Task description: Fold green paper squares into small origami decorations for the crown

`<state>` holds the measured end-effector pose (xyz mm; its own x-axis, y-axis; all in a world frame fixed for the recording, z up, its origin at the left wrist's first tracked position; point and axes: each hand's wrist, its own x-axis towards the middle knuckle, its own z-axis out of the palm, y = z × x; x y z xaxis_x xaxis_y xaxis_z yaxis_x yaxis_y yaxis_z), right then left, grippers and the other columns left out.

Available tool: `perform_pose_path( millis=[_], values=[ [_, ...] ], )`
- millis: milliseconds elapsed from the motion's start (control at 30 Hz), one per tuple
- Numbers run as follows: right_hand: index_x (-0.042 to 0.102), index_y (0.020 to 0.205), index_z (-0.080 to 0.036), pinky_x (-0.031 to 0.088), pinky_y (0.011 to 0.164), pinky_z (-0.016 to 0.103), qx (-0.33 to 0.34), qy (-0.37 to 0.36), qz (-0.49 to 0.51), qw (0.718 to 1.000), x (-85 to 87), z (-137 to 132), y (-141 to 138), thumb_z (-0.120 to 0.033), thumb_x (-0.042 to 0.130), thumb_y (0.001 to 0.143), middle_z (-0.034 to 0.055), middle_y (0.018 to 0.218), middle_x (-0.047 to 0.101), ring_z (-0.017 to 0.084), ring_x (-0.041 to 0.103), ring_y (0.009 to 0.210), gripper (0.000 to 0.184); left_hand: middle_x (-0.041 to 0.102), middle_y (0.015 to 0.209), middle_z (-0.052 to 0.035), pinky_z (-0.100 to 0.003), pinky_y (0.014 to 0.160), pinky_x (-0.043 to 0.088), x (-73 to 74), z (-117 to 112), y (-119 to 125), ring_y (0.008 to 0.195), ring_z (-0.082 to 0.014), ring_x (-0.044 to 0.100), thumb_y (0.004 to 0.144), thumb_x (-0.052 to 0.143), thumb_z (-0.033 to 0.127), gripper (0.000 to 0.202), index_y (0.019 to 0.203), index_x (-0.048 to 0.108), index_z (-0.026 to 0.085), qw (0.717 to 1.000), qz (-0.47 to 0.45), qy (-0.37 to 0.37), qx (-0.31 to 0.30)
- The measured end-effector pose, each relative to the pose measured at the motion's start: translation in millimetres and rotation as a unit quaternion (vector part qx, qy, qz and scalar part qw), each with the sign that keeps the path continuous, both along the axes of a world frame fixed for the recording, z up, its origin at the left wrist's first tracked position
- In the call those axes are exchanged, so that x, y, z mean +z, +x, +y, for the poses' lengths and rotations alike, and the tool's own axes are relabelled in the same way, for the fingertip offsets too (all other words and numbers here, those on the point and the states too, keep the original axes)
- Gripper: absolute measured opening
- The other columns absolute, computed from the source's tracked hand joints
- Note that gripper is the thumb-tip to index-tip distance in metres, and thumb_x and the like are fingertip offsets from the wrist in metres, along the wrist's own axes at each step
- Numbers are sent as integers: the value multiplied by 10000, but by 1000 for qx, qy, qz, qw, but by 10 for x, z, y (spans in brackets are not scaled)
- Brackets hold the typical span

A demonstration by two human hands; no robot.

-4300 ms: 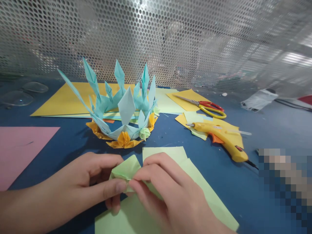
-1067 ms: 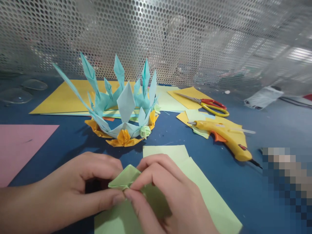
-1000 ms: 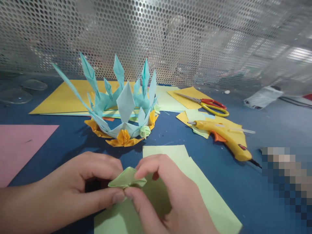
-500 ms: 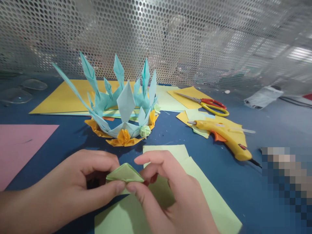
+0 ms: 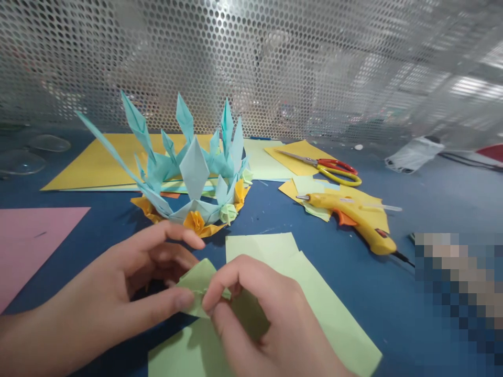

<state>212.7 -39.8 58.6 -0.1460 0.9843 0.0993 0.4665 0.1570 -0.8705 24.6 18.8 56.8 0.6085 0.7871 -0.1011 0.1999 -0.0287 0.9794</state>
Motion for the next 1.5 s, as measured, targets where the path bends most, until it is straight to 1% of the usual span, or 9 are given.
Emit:
perform_pose_path(
  millis=[167,333,433,600,700,800,1033,1300,1500],
  values=[
    [605,725,-242,437,492,202,-15,-102,84,991,-18,14,-77,-156,589,756,-44,626,606,121,532,539,93,579,665,62,-154,585,435,-17,-7,-16,628,-84,535,775,524,18,211,687,557,207,999,-14,34,-40],
    [719,807,-264,521,629,211,-27,-126,177,976,-13,56,-38,-177,802,659,-31,730,695,146,631,685,191,630,738,53,-139,604,453,34,19,19,660,-80,567,807,525,68,190,720,610,214,999,-34,36,-15],
    [748,920,-314,554,751,237,-9,-93,168,981,-15,53,10,-104,876,552,-44,802,727,179,677,825,442,674,928,30,-139,714,472,47,35,31,884,-106,622,825,571,102,173,712,629,220,998,-12,55,19],
    [745,864,-341,552,637,193,-26,46,55,997,10,37,79,-38,680,715,-64,742,727,125,680,659,344,633,1234,32,-163,822,493,32,29,-17,1246,-174,517,853,572,154,212,800,732,283,999,10,50,3],
    [721,762,-309,539,599,192,-38,127,-1,991,19,47,100,-125,749,726,-42,720,649,119,636,647,189,725,1109,29,-217,882,494,57,0,-41,1086,-174,632,858,602,244,182,905,767,308,999,-5,29,-44],
    [682,726,-294,540,605,193,-48,137,-4,989,8,48,83,-190,782,742,-38,750,631,123,637,680,145,781,872,35,-238,837,514,107,-30,-16,878,-186,693,709,768,303,190,897,782,276,999,24,-20,-37],
    [652,892,-300,542,643,132,-1,162,2,987,14,12,8,-42,671,798,-56,807,685,90,663,715,276,741,663,15,-244,645,543,180,17,77,743,-200,693,736,724,334,198,889,787,228,999,43,-29,-14],
    [682,987,-307,590,645,195,61,183,-29,981,61,26,76,29,560,793,3,893,674,133,691,751,407,770,730,-4,-260,663,565,126,78,39,791,-212,706,781,697,332,216,951,786,232,997,36,-61,-10],
    [756,879,-327,602,537,257,-19,182,-76,980,82,51,37,-233,679,825,49,815,683,204,702,694,133,795,899,69,-163,748,526,45,62,-24,874,-128,702,854,651,211,190,914,791,324,987,-39,-148,-55]
  ],
)
